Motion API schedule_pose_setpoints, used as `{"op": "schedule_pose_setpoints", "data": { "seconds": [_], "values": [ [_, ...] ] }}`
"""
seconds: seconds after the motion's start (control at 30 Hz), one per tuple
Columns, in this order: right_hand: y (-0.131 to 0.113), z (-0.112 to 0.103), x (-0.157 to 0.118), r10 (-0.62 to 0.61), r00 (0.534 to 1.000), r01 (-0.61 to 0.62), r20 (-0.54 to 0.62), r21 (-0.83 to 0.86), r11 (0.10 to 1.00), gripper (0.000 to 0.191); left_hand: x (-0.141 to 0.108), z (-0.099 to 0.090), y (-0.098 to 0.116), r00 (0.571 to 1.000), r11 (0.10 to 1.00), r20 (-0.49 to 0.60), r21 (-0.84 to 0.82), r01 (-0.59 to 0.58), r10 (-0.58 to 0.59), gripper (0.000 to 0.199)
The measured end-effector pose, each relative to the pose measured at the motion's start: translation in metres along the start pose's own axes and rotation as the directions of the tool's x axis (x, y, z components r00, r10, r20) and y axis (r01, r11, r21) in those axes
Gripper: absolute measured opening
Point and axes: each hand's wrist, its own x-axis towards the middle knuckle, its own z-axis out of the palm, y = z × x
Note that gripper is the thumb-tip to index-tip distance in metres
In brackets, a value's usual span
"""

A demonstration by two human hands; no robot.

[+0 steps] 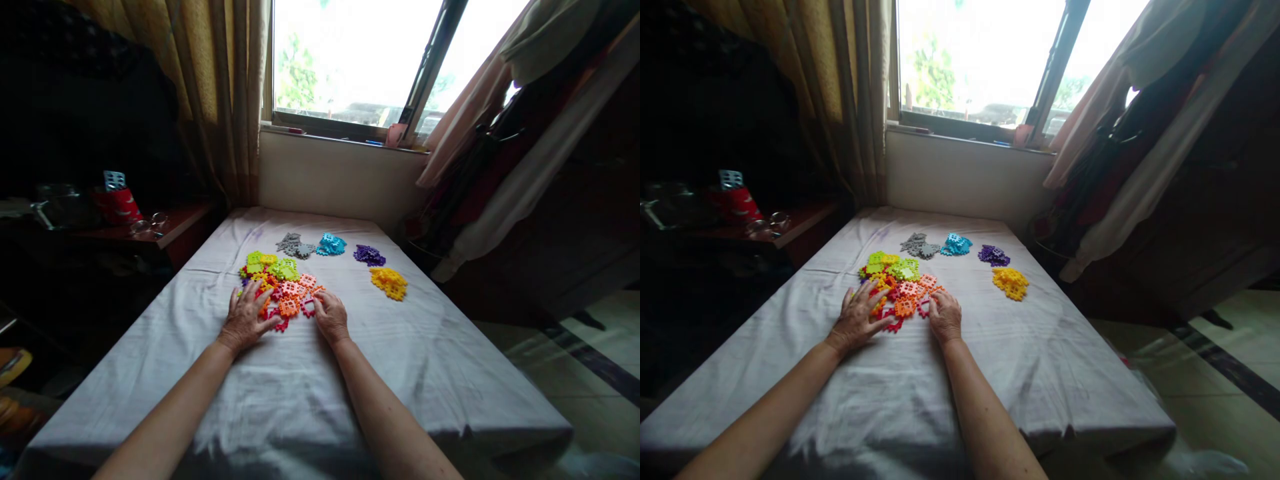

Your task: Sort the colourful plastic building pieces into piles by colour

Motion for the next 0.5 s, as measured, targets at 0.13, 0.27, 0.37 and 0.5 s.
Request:
{"op": "schedule_pose_setpoints", "data": {
  "seconds": [0.13, 0.27, 0.37, 0.5],
  "values": [
    [-0.003, -0.003, -0.003, -0.002, 0.999, 0.002, 0.033, -0.012, 1.000, 0.024, -0.005, -0.003, 0.002, 0.990, 0.992, 0.064, -0.024, -0.122, 0.124, 0.061],
    [-0.005, -0.009, -0.008, 0.011, 0.998, -0.008, 0.063, -0.053, 0.999, 0.022, -0.005, -0.003, 0.003, 0.996, 0.995, 0.006, -0.039, -0.087, 0.088, 0.034],
    [-0.006, -0.011, -0.010, 0.016, 0.998, -0.011, 0.066, -0.072, 0.997, 0.021, -0.005, -0.003, 0.002, 0.996, 0.995, -0.037, -0.057, -0.085, 0.083, 0.024],
    [-0.006, -0.009, -0.011, 0.004, 0.999, -0.001, 0.045, -0.069, 0.998, 0.023, -0.005, -0.006, 0.001, 0.991, 0.990, -0.066, -0.080, -0.117, 0.112, 0.022]
  ]
}}
